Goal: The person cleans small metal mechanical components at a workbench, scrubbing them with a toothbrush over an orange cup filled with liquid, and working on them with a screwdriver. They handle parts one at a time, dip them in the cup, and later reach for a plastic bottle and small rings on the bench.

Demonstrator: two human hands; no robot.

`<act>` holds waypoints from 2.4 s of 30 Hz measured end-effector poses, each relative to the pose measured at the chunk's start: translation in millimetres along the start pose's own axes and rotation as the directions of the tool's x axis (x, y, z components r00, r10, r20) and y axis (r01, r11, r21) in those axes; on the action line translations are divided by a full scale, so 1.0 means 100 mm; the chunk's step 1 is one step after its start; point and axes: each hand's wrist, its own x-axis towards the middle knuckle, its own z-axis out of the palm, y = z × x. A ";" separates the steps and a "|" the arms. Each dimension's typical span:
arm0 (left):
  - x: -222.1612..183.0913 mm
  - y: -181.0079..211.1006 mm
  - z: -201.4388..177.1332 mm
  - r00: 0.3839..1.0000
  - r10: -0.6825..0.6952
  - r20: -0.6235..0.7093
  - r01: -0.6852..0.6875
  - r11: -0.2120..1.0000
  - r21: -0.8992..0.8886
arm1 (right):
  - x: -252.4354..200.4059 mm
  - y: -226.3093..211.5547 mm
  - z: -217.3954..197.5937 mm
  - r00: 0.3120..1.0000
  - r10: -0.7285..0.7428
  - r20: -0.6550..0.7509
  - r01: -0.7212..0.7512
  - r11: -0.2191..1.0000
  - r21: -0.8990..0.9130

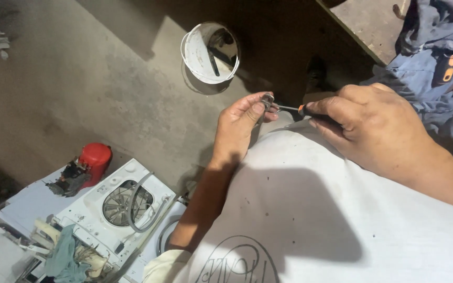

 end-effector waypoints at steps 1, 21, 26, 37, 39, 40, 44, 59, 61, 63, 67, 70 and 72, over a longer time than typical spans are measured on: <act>0.00 0.00 0.00 1.000 -0.015 0.009 0.015 0.999 -0.031 | 0.00 -0.01 0.00 1.000 -0.001 0.001 0.001 1.000 0.009; -0.08 -0.09 -0.09 0.946 0.248 0.211 -0.208 0.958 -0.196 | 0.13 -0.13 -0.17 0.805 0.461 0.374 -0.592 0.668 0.451; -0.15 0.04 -0.03 0.936 0.283 0.209 -0.274 0.959 -0.070 | 0.13 -0.13 -0.11 0.694 0.539 0.477 -0.710 0.621 0.331; -0.19 0.11 0.00 0.946 0.261 0.194 -0.262 0.965 -0.020 | 0.07 -0.10 -0.04 0.760 0.529 0.377 -0.650 0.626 0.431; -0.18 0.09 -0.01 0.941 0.269 0.203 -0.268 0.963 -0.033 | 0.07 -0.07 -0.02 0.768 0.521 0.373 -0.640 0.649 0.411; -0.19 0.10 0.00 0.939 0.276 0.204 -0.276 0.961 -0.027 | 0.06 -0.06 -0.01 0.762 0.522 0.383 -0.647 0.632 0.427; -0.20 0.18 0.00 0.932 0.296 0.208 -0.306 0.952 0.015 | 0.07 -0.04 -0.01 0.770 0.505 0.390 -0.638 0.619 0.458; -0.04 0.29 0.02 0.987 0.062 0.146 -0.066 0.998 0.020 | 0.14 0.00 0.02 0.871 0.381 0.310 -0.485 0.765 0.424; -0.05 0.31 0.06 0.991 0.038 0.130 -0.040 0.999 0.010 | 0.17 -0.01 -0.02 0.836 0.420 0.353 -0.546 0.700 0.460; -0.03 0.31 0.07 0.993 0.015 0.117 -0.015 1.000 -0.002 | 0.16 0.02 -0.06 0.797 0.455 0.397 -0.603 0.631 0.488; 0.04 0.27 0.04 0.996 -0.027 0.090 0.032 0.998 -0.052 | 0.03 0.22 -0.17 0.810 0.526 0.259 -0.576 0.626 0.526; 0.09 0.26 0.04 0.994 -0.031 0.107 0.041 0.995 -0.094 | -0.14 0.45 -0.23 0.825 0.561 0.070 -0.530 0.723 0.444; 0.15 0.25 0.04 0.992 -0.021 0.122 0.033 0.995 -0.098 | -0.28 0.73 -0.19 0.821 0.570 -0.035 -0.514 0.764 0.389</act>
